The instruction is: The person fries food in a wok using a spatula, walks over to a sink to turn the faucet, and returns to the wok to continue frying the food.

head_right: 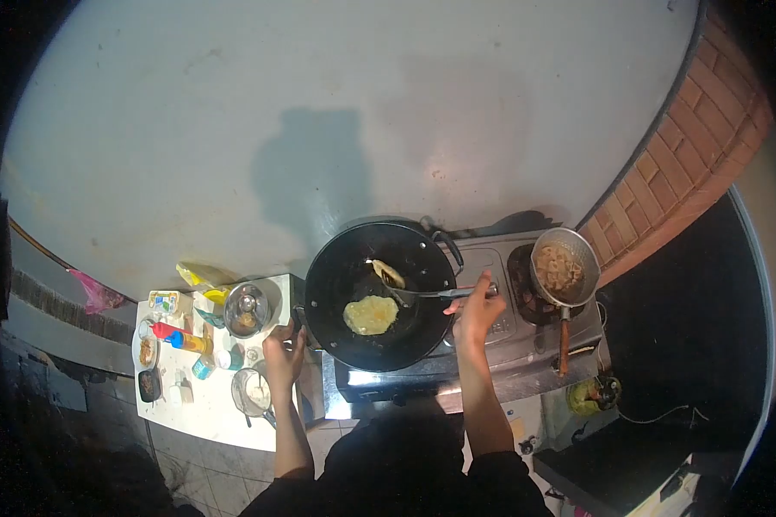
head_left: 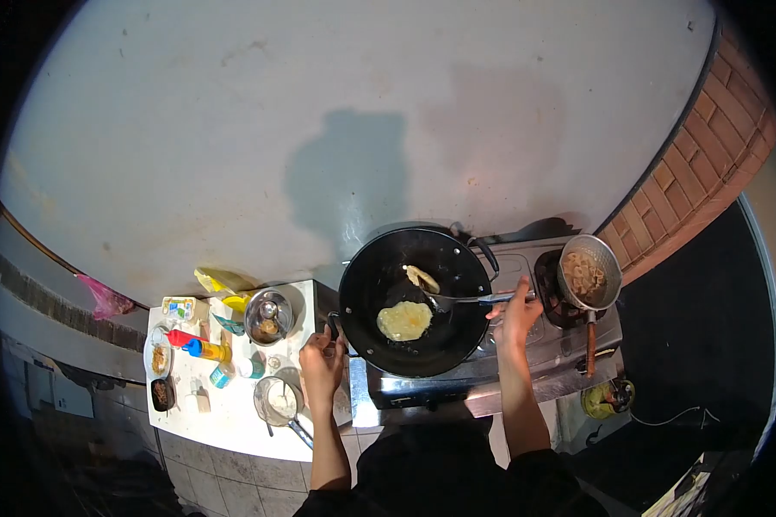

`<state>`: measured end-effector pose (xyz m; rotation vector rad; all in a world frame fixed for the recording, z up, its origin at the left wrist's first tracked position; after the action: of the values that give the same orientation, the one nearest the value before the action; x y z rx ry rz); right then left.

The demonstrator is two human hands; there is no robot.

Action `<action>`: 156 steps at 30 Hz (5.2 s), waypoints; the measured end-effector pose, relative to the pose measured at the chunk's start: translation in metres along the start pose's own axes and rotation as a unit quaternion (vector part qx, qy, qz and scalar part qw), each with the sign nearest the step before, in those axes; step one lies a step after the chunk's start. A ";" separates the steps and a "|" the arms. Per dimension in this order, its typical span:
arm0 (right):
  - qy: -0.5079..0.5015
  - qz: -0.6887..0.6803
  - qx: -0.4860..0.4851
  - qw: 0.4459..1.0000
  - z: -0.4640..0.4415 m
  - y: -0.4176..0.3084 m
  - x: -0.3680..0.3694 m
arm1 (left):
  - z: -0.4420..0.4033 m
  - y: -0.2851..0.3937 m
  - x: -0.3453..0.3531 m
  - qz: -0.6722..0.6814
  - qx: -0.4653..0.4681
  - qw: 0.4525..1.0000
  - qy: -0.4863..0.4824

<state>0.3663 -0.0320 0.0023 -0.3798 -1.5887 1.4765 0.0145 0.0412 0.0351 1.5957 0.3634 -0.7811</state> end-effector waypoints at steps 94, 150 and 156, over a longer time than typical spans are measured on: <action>-0.382 0.328 -0.206 0.839 0.067 -0.035 0.051 | -0.003 0.003 -0.001 -0.053 0.051 0.997 0.039; -0.335 0.259 -0.164 0.891 0.067 0.007 0.049 | -0.004 -0.020 0.016 0.091 -0.002 0.993 0.071; -0.331 0.326 -0.115 0.878 0.071 0.007 0.034 | -0.003 -0.022 0.017 0.069 0.011 0.995 0.075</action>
<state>0.2906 -0.0500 0.0180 -0.6357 -2.3465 2.0778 0.0135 0.0453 0.0077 1.6861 0.3494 -0.5639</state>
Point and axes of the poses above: each hand's wrist, its own z-axis away from the middle knuckle, its own x-axis out of the palm, y = z × x, the point moved 5 cm from there along -z, towards the middle knuckle, and after that the axes turned 15 degrees about -y, right-handed, at the moved point
